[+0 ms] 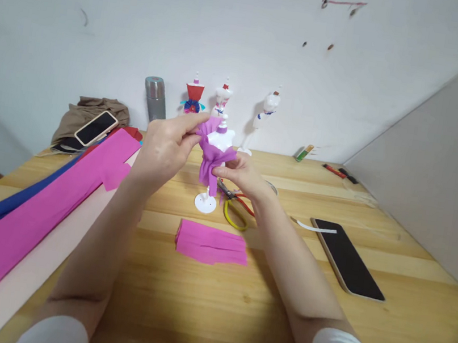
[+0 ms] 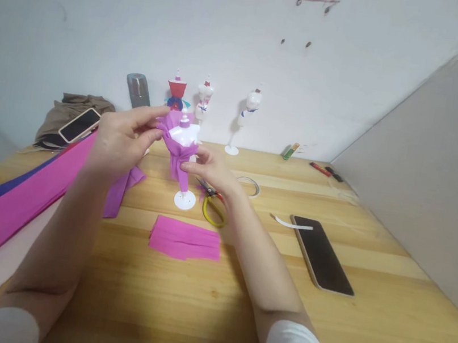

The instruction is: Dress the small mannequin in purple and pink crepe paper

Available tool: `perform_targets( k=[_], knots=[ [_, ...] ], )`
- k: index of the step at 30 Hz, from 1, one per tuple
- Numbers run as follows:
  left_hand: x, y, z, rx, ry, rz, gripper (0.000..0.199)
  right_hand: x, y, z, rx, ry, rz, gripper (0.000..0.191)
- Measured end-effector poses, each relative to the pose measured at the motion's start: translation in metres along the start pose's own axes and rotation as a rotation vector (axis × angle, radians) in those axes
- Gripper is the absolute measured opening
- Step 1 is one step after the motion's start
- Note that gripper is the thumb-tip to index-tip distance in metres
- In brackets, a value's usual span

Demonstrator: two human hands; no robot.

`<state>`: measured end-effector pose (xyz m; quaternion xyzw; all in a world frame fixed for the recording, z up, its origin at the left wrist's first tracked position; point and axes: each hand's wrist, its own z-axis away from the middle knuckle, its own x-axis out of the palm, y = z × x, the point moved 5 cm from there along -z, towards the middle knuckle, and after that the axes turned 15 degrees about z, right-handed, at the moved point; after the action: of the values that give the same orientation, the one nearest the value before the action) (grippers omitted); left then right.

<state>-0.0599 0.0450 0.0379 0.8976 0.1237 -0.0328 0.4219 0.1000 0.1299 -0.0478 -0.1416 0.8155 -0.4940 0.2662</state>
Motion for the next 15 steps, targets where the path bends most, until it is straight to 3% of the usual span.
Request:
perform_targets(
  k=[4, 9, 15],
  knots=[
    [0.0000, 0.0025, 0.0004, 0.027, -0.027, -0.059, 0.026, 0.0009, -0.0003, 0.0002, 0.005, -0.001, -0.006, 0.023],
    [-0.0006, 0.0022, 0.0001, -0.031, -0.001, 0.027, 0.018, 0.0029, -0.0020, 0.0006, 0.004, -0.017, -0.006, 0.022],
    [-0.0012, 0.0065, 0.0020, 0.003, 0.002, -0.124, 0.012, 0.0032, -0.0014, 0.0006, 0.011, -0.019, -0.009, 0.023]
  ],
)
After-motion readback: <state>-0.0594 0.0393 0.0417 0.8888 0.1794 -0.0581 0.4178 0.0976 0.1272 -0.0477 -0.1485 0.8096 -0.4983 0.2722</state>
